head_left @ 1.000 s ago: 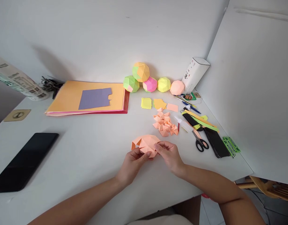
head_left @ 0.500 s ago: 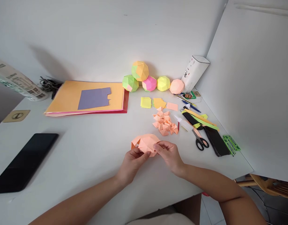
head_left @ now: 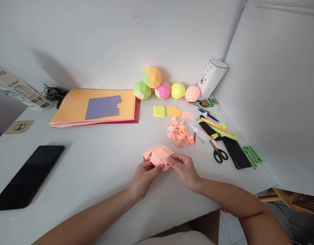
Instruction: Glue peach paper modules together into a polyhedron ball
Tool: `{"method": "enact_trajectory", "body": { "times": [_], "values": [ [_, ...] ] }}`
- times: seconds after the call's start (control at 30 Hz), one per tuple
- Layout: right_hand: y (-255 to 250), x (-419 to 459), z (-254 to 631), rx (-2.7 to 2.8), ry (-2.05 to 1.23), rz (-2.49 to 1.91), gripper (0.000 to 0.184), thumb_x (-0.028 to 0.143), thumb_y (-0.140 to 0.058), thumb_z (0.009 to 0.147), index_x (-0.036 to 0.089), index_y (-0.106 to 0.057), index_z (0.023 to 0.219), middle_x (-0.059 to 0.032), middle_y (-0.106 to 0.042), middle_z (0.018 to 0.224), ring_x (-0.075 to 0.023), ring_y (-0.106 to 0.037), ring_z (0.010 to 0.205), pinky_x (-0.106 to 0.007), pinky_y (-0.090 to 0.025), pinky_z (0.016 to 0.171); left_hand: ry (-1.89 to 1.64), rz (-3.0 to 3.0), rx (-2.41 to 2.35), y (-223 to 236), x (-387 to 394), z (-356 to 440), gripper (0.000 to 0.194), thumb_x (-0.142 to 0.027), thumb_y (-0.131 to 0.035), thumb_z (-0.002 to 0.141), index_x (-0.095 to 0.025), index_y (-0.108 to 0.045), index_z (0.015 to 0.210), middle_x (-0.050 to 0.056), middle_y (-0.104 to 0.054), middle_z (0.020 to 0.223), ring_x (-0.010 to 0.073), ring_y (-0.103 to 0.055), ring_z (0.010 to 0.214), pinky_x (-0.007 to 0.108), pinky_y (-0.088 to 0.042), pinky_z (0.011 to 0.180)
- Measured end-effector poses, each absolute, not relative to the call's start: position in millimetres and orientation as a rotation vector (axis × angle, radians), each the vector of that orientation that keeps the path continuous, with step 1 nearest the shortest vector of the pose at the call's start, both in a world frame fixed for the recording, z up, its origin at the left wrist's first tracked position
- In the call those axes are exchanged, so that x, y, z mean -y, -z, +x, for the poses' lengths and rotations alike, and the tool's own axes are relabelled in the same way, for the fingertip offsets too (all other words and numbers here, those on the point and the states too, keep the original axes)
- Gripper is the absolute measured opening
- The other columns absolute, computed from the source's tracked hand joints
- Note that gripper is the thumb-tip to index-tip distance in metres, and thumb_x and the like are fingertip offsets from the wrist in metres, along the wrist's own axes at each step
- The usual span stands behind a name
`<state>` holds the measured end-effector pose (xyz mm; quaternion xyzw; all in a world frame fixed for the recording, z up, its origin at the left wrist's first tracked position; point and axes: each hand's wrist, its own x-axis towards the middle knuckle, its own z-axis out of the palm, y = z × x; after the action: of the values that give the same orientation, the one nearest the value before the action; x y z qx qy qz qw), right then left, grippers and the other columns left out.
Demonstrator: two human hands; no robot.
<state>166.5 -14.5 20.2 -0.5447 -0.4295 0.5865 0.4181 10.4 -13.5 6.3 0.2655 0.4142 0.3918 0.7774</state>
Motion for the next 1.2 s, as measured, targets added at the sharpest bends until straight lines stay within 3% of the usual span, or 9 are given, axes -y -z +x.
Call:
{"method": "enact_trajectory", "body": {
  "times": [0.43, 0.53, 0.67, 0.87, 1.2],
  "values": [
    [-17.6, 12.3, 167.4, 1.143, -1.549, -1.3, 0.026, 0.043, -0.063, 0.077, 0.017, -0.064, 0.074, 0.0006, -0.055, 0.069, -0.0117, -0.049, 0.064, -0.026, -0.042, 0.062, -0.825, 0.536, -0.875, -10.7, 12.2, 9.0, 0.024, -0.029, -0.072, 0.07, -0.014, -0.072, 0.089, 0.01, -0.073, 0.094, 0.0251, -0.062, 0.096, 0.038, -0.042, 0.094],
    [-18.1, 11.0, 167.1, 1.187, -1.638, -1.219, 0.022, 0.038, -0.067, 0.073, 0.018, -0.063, 0.079, -0.0001, -0.057, 0.077, -0.0129, -0.053, 0.071, -0.027, -0.044, 0.066, -0.843, 0.491, -0.832, -11.1, 11.1, 8.8, 0.015, -0.029, -0.07, 0.073, -0.015, -0.072, 0.081, 0.008, -0.072, 0.089, 0.0242, -0.062, 0.094, 0.037, -0.043, 0.091],
    [-18.1, 10.6, 166.8, 1.26, -1.606, -1.167, 0.018, 0.035, -0.067, 0.074, 0.017, -0.062, 0.071, 0.0007, -0.054, 0.075, -0.0129, -0.051, 0.073, -0.027, -0.042, 0.067, -0.84, 0.463, -0.804, -12.0, 10.3, 9.6, 0.012, -0.027, -0.067, 0.076, -0.016, -0.069, 0.071, 0.006, -0.071, 0.083, 0.0226, -0.061, 0.093, 0.034, -0.044, 0.088],
    [-15.0, 11.8, 166.1, 1.162, -1.632, -1.293, 0.017, 0.033, -0.068, 0.073, 0.017, -0.064, 0.067, 0.0022, -0.053, 0.066, -0.0113, -0.047, 0.065, -0.026, -0.04, 0.064, -0.841, 0.426, -0.852, -11.7, 10.1, 10.6, 0.013, -0.026, -0.069, 0.074, -0.013, -0.069, 0.077, 0.009, -0.071, 0.088, 0.0258, -0.061, 0.098, 0.035, -0.045, 0.089],
    [-12.6, 13.8, 162.5, 1.098, -1.615, -1.294, 0.017, 0.035, -0.068, 0.072, 0.018, -0.066, 0.068, 0.0008, -0.057, 0.071, -0.0128, -0.051, 0.07, -0.027, -0.043, 0.067, -0.855, 0.447, -0.834, -8.3, 10.0, 8.7, 0.023, -0.027, -0.07, 0.073, -0.012, -0.07, 0.09, 0.013, -0.071, 0.102, 0.0277, -0.061, 0.102, 0.037, -0.045, 0.09]
  ]
}}
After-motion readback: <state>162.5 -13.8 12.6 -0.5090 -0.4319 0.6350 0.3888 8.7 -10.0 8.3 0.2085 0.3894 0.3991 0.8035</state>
